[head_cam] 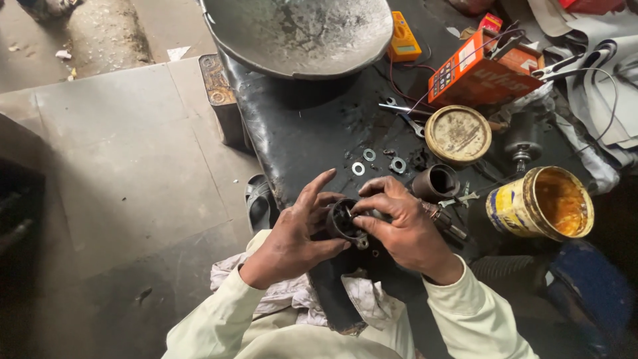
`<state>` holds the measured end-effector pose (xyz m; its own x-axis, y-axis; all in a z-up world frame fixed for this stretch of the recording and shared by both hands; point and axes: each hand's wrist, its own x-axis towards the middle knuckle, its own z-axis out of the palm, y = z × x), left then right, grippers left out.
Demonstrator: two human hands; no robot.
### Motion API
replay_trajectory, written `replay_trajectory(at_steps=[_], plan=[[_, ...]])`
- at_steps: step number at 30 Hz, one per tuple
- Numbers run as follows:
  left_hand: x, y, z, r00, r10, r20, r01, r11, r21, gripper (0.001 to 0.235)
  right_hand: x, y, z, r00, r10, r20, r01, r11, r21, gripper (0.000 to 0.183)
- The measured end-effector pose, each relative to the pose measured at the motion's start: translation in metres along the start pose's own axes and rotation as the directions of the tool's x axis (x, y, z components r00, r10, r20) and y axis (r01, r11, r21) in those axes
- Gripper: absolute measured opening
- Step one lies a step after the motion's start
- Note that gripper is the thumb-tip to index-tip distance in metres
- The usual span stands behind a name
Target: The person sits at a workbench and fits small metal components, including washers and a bushing, into a cylindrical starter motor housing by hand, pressing and seating the parts and turning the housing between fits. They pick parts one at a time from the bench and press them into place inside the housing.
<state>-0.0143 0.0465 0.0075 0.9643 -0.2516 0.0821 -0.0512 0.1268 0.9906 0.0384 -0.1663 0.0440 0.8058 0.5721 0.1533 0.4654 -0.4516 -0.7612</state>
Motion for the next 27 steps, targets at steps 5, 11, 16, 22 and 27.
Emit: replay_trajectory(at_steps=[5,11,16,22,27], plan=[[-0.001,0.0,-0.001,1.0,0.028,0.014,-0.028,1.0,0.012,0.104,0.001,-0.001,0.008,0.999,-0.037,-0.04,0.031,0.99,-0.134,0.02],[-0.003,0.0,-0.003,0.999,0.047,0.01,-0.048,0.998,0.029,0.103,0.002,-0.005,0.012,0.997,-0.043,-0.063,0.033,0.988,-0.151,0.02],[-0.002,0.003,-0.004,0.999,0.053,-0.001,-0.052,0.99,0.132,0.102,0.002,-0.01,0.014,0.995,-0.048,-0.085,0.027,0.972,-0.234,0.019],[-0.002,-0.005,-0.004,0.985,0.169,0.016,-0.163,0.918,0.362,0.095,-0.001,-0.01,0.015,0.994,-0.066,-0.083,0.043,0.966,-0.256,0.018],[-0.003,0.002,0.0,0.973,0.22,0.065,-0.227,0.889,0.398,0.096,-0.003,-0.009,0.016,0.996,-0.075,-0.04,0.063,0.965,-0.253,0.019]])
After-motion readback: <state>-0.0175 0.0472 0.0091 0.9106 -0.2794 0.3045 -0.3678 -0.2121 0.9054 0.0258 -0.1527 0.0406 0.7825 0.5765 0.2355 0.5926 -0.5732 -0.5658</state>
